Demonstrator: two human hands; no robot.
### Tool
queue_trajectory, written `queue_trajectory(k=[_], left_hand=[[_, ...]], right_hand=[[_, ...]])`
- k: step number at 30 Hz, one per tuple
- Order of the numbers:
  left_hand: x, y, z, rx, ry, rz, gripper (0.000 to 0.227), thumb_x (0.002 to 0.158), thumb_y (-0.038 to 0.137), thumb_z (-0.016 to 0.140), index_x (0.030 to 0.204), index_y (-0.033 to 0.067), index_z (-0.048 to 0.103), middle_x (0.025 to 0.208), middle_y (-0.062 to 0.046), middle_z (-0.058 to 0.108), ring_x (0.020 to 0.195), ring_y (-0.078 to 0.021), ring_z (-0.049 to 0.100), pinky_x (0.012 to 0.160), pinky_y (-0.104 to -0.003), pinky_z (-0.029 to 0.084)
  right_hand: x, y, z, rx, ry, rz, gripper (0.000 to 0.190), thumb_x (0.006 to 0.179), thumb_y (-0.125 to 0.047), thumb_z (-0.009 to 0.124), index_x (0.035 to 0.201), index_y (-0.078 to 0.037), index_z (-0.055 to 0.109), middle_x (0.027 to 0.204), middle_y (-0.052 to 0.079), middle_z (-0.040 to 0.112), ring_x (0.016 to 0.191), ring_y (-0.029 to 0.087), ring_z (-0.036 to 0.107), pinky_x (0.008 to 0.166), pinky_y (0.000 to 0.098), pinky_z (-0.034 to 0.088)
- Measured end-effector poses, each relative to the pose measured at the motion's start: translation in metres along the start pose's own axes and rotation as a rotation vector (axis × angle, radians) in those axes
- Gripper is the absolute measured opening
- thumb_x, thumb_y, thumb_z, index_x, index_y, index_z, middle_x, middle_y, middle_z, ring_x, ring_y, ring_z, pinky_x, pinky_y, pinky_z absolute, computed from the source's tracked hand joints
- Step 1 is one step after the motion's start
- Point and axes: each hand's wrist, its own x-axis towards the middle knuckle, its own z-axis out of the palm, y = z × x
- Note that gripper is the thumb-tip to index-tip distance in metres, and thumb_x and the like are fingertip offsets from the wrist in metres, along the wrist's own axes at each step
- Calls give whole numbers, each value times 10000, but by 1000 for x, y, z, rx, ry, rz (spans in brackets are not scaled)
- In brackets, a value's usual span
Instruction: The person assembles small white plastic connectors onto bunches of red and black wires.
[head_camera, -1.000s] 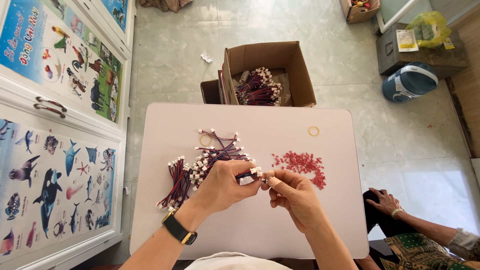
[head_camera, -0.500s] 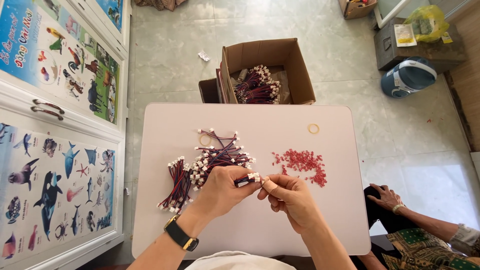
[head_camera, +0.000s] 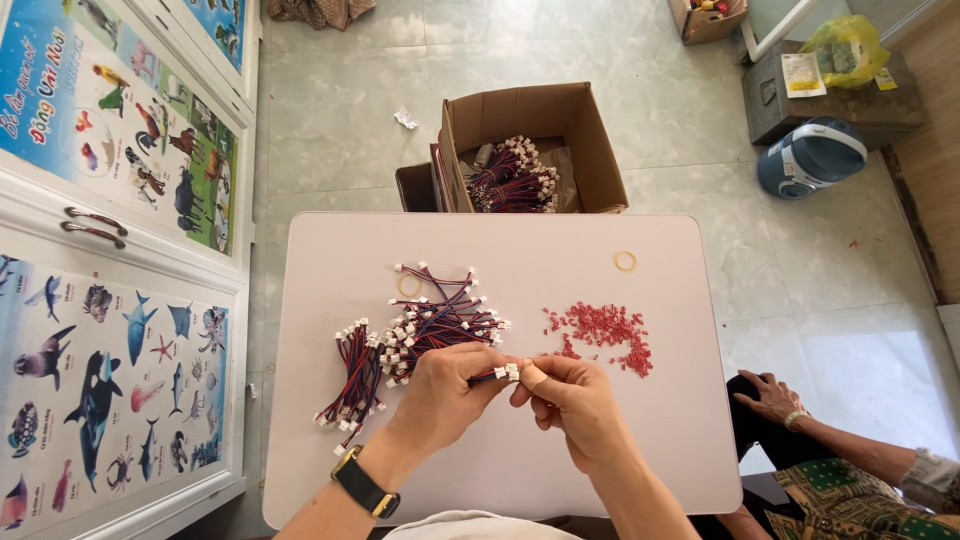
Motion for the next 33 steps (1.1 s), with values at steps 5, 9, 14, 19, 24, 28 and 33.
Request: queue_trajectory(k=[5,9,14,19,24,28,33], left_hand=[[5,0,-17,-122,-132,-254,189,874,141,788,1056,102,820,753,-28,674,642,-124,568,550,-285,431],[11,-5,-10,-372,-136,-503,128,828,134,765,916,42,755,723,56,644,629,-37,514,531,-242,407],[7,-7,-9,-314,-89,-501,163,816,160,762,896,34,695,713,26,628,638,-40,522,564,-245,437],[-14,-25,-19,-155,-193,-680,233,947,242,632,879,47,740,734,-9,700,624,-80,503,546,-280,402],[-19,-23,-26,-486,-264,-684,231,1038,254,491,969,81,628,805,8,745,748,-70,680,615,-260,501],[-7,-27,-4,-613,-241,-806,239,1034,276,492,958,84,612,736,-38,653,695,-131,630,654,-310,563],[43,-66,70,280,58,-75,124,859,117,696,866,-6,712,849,-236,692,829,-412,686,783,-479,549]], right_hand=[[-3,-10,4,-15,-46,0,231,914,-215,716,944,4,781,696,51,714,531,83,492,493,248,388],[-6,-16,13,-193,-30,-91,254,916,-237,706,960,-12,814,671,34,697,542,77,487,496,250,393],[1,-23,20,-412,-29,-96,238,912,-232,689,956,-35,814,677,17,715,564,72,516,508,253,426],[87,-39,13,-637,-303,-41,245,950,-221,666,960,-12,793,703,-1,751,620,96,593,572,269,500],[196,-25,27,-1111,-11,-858,260,855,-91,700,1094,-161,775,1194,145,665,814,259,690,777,382,548],[203,-40,18,-1346,-135,-1035,196,805,-63,728,963,-162,791,1219,168,656,883,310,686,786,404,539],[169,-67,-7,-845,-303,-515,104,866,-45,710,969,-37,721,936,67,725,843,180,687,791,315,567]])
